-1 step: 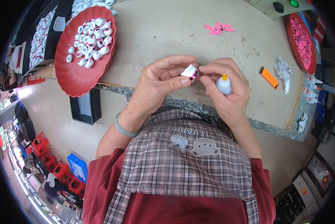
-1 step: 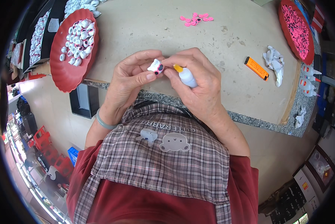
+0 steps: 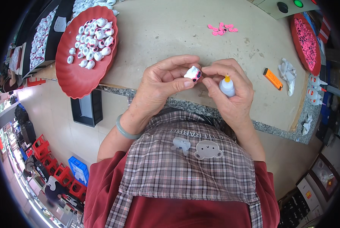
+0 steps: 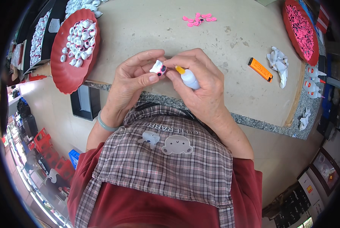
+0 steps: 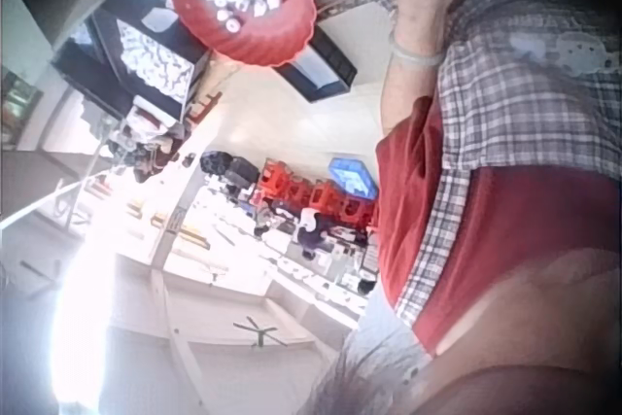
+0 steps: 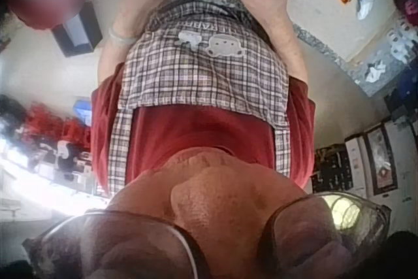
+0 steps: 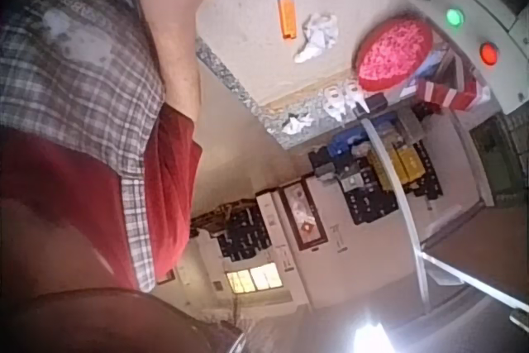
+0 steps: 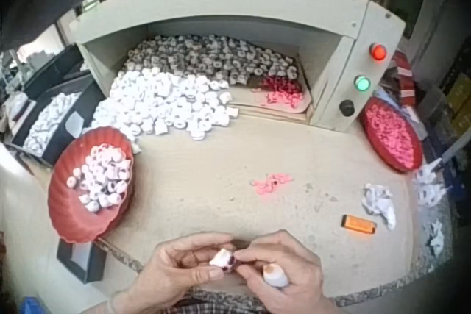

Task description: The person assembles small plastic toy figures by attaching pieces with glue from a glue bottle.

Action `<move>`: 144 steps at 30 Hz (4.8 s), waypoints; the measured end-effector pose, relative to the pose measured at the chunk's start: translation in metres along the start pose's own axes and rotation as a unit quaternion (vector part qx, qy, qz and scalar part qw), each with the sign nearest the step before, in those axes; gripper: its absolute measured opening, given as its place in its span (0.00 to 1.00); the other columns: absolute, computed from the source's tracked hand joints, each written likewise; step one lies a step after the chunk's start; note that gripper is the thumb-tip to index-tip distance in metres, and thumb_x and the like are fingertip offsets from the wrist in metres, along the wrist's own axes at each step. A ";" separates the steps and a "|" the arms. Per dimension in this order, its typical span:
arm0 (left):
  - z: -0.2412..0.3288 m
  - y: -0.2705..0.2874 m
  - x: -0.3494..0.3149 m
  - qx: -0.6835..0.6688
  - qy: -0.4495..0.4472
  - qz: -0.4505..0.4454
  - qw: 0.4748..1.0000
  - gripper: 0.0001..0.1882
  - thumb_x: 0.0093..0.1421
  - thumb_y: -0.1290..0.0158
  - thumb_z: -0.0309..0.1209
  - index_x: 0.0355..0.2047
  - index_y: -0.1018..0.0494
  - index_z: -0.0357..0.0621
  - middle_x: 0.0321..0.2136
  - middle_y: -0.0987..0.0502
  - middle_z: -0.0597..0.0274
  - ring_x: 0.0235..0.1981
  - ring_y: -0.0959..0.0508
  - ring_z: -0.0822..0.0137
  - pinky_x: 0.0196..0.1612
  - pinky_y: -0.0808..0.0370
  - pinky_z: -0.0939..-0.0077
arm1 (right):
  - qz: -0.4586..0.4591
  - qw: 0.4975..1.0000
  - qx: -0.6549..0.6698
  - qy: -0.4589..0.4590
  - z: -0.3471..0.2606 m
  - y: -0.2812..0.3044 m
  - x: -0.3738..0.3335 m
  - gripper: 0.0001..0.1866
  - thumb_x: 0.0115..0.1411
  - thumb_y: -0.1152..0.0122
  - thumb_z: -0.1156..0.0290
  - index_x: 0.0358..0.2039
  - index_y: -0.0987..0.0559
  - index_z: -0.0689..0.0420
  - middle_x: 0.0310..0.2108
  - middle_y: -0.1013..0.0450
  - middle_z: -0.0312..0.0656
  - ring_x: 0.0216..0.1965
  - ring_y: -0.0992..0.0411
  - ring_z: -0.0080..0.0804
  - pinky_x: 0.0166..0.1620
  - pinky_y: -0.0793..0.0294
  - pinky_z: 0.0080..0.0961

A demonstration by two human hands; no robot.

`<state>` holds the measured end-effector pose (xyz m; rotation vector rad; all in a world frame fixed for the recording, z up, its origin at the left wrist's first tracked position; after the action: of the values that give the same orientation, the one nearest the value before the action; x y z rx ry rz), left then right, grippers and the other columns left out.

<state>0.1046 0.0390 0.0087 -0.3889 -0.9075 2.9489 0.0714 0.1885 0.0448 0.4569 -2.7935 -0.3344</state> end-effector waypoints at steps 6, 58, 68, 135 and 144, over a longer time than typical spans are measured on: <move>-0.004 0.002 -0.002 0.018 0.018 -0.033 0.999 0.21 0.52 0.43 0.19 0.48 0.30 0.35 0.37 0.22 0.55 0.37 0.21 0.68 0.44 0.24 0.78 | -0.006 1.000 0.019 -0.020 0.002 -0.001 -0.007 0.09 0.48 0.37 0.82 0.31 0.22 0.59 0.29 0.27 0.39 0.28 0.26 0.26 0.30 0.28 0.20; 0.001 -0.009 -0.010 0.155 -0.015 0.052 0.986 0.13 0.57 0.48 0.20 0.44 0.30 0.31 0.33 0.22 0.58 0.35 0.21 0.73 0.40 0.23 0.82 | -0.030 0.996 -0.072 0.031 0.008 -0.001 -0.003 0.10 0.44 0.36 0.81 0.30 0.21 0.58 0.26 0.24 0.39 0.26 0.25 0.28 0.27 0.27 0.20; -0.002 -0.012 -0.009 0.169 -0.013 0.025 0.985 0.14 0.56 0.49 0.19 0.44 0.29 0.31 0.32 0.22 0.59 0.35 0.22 0.74 0.40 0.24 0.83 | 0.013 0.992 -0.116 0.049 0.006 0.010 0.001 0.08 0.45 0.34 0.80 0.28 0.21 0.58 0.25 0.25 0.39 0.25 0.25 0.28 0.26 0.28 0.20; -0.001 -0.007 -0.003 0.225 0.053 0.000 0.973 0.09 0.58 0.48 0.31 0.29 0.25 0.36 0.23 0.26 0.69 0.27 0.31 0.81 0.31 0.33 0.86 | -0.040 0.997 -0.013 0.067 -0.005 0.003 -0.004 0.28 0.44 0.36 0.86 0.48 0.28 0.56 0.38 0.27 0.43 0.23 0.29 0.21 0.24 0.29 0.14; 0.009 -0.010 0.006 0.310 0.023 -0.012 0.951 0.10 0.57 0.47 0.32 0.27 0.26 0.35 0.19 0.30 0.70 0.22 0.35 0.81 0.25 0.36 0.83 | -0.065 0.966 -0.112 0.225 -0.023 0.005 0.011 0.19 0.48 0.38 0.83 0.43 0.25 0.58 0.34 0.25 0.43 0.29 0.24 0.32 0.26 0.23 0.24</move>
<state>0.0964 0.0431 0.0207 -0.3958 0.0452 2.9704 0.0672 0.1854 0.0702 0.5797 -2.2600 -0.4980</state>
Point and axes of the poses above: each hand's wrist, its own x-axis towards the middle knuckle, its own y-axis out of the back of the hand, z = x × y, the point moved 5 cm from there along x, towards the middle knuckle
